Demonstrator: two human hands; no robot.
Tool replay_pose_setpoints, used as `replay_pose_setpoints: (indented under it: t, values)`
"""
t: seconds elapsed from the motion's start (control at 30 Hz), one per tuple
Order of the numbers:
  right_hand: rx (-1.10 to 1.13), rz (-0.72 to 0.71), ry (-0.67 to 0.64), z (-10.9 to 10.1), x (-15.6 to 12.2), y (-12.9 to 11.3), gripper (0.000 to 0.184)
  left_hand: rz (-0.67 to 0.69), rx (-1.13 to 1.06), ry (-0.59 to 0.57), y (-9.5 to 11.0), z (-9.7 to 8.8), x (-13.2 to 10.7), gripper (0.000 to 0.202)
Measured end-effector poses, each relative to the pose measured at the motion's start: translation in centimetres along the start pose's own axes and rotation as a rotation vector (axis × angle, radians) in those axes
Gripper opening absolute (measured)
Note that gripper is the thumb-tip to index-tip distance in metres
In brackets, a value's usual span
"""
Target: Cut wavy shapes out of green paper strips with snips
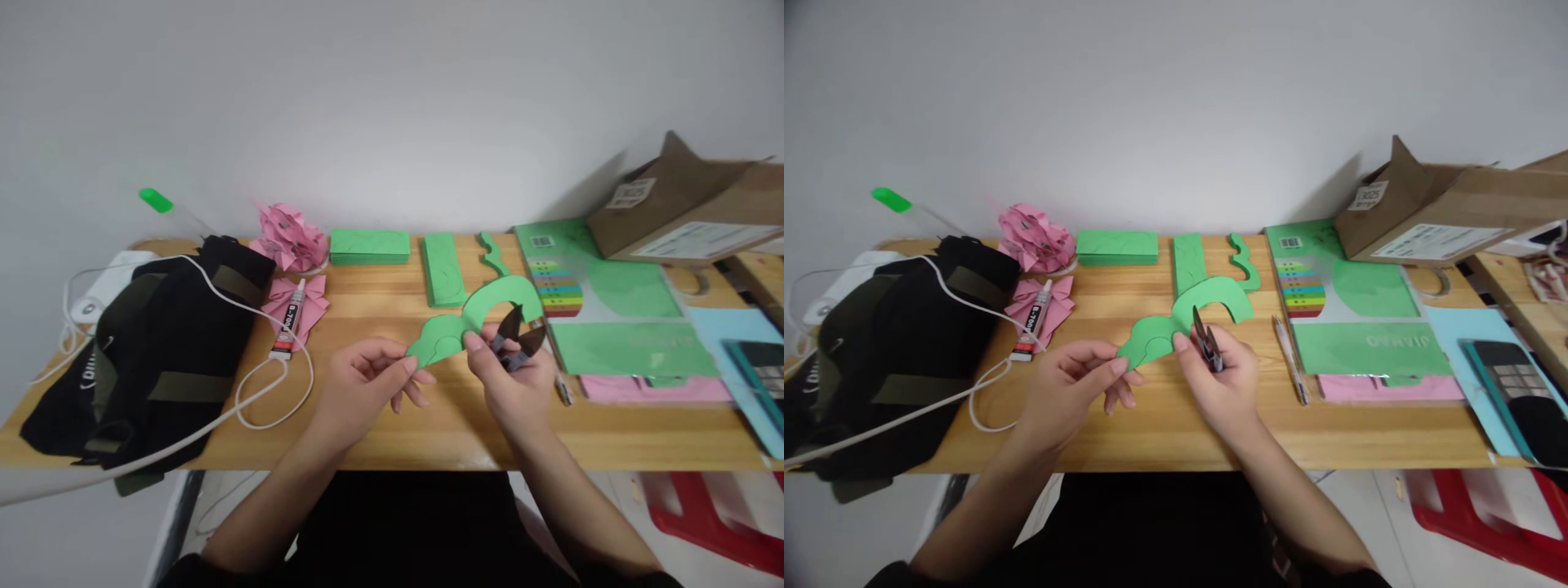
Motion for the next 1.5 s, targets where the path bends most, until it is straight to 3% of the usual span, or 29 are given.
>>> replay_pose_setpoints:
  t: [0.33, 0.53, 0.63, 0.83, 1.2, 1.5]
  values:
    - [0.182, 0.138, -0.073, 0.8, 1.0, -1.7, 0.037, 0.010, -0.095, 0.019, -0.1, -0.2, -0.2, 0.030]
    - [0.198, 0.147, -0.034, 0.8, 0.7, -1.6, 0.031, 0.055, -0.167, -0.091, -0.8, 0.1, -0.4, 0.041]
    - [0.197, 0.140, -0.014, 0.9, 0.5, -1.7, 0.030, 0.127, -0.155, -0.092, -1.4, 0.9, -0.1, 0.032]
    - [0.182, 0.116, 0.061, 0.9, 0.2, -2.3, 0.030, 0.254, -0.197, 0.029, -1.6, 2.7, 0.6, 0.015]
    - [0.286, 0.114, 0.093, 0.8, 0.2, -2.2, 0.037, 0.281, -0.213, 0.080, -1.3, 4.1, 0.9, 0.014]
    - [0.339, 0.193, 0.119, 0.7, 0.2, -2.3, 0.044, 0.258, -0.225, 0.044, -1.0, 4.6, 1.0, 0.013]
Point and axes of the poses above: each hand's wrist, its own x-axis towards the middle knuckle, its own z-axis out of the palm, y = z × x, the point moved 4 cm from there along x, towards the middle knuckle, and after that the axes turned 14 degrees about -x, right-handed, at the moved point
